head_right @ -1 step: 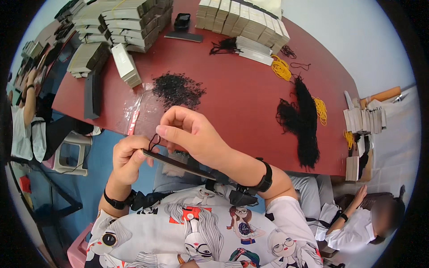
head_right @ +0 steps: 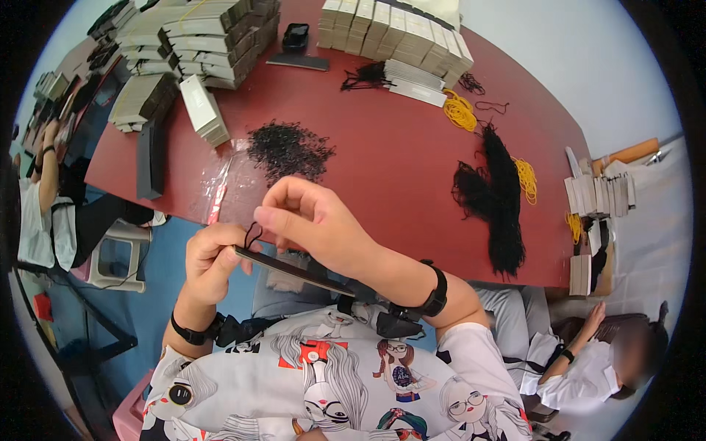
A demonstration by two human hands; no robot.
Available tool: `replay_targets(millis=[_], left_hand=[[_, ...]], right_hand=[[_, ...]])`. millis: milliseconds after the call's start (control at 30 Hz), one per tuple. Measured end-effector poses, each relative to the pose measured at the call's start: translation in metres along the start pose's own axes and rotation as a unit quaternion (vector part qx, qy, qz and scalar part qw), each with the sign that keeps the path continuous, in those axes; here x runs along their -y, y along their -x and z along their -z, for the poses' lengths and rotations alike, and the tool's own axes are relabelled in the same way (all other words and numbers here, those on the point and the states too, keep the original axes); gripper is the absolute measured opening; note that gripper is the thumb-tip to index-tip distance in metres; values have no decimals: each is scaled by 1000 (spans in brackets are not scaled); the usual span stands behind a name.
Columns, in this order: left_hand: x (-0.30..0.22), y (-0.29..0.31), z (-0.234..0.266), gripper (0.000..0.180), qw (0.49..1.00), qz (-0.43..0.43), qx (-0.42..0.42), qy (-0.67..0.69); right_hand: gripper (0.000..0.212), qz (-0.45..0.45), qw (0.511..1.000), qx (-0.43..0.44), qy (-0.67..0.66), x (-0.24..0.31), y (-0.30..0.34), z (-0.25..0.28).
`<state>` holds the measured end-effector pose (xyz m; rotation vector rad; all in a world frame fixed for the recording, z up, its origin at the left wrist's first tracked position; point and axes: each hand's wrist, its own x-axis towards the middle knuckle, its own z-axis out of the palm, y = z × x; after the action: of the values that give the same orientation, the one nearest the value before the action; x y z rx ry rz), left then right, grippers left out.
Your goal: Manually attaching black elastic strings to white paper tags.
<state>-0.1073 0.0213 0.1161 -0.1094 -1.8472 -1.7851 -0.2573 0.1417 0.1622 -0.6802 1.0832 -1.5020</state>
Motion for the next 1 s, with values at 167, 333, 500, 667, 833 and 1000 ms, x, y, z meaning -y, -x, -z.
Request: replay_targets(millis=[167,333,500,667,833,1000], left_hand=[[3,-16,-12,18,1000,5,19,3],[9,-30,-23,16,999,37,10,22],[11,-54,-38,12,964,182,-9,195],[17,-64,-44,10,937,141,-25,318],[8,-63,-50,21,942,161,-28,292],[-7,-66,-59,26,977,146,-67,137]], right_hand=[[12,-10,997,1,76,12,11,12],[15,60,996,4,-63,22,19,31],[12,227,924,107,-288,17,25,57],[20,225,911,72,-337,11,34,71],[36,264,945,-41,-187,15,40,63],[48,274,947,-131,102,22,44,47]])
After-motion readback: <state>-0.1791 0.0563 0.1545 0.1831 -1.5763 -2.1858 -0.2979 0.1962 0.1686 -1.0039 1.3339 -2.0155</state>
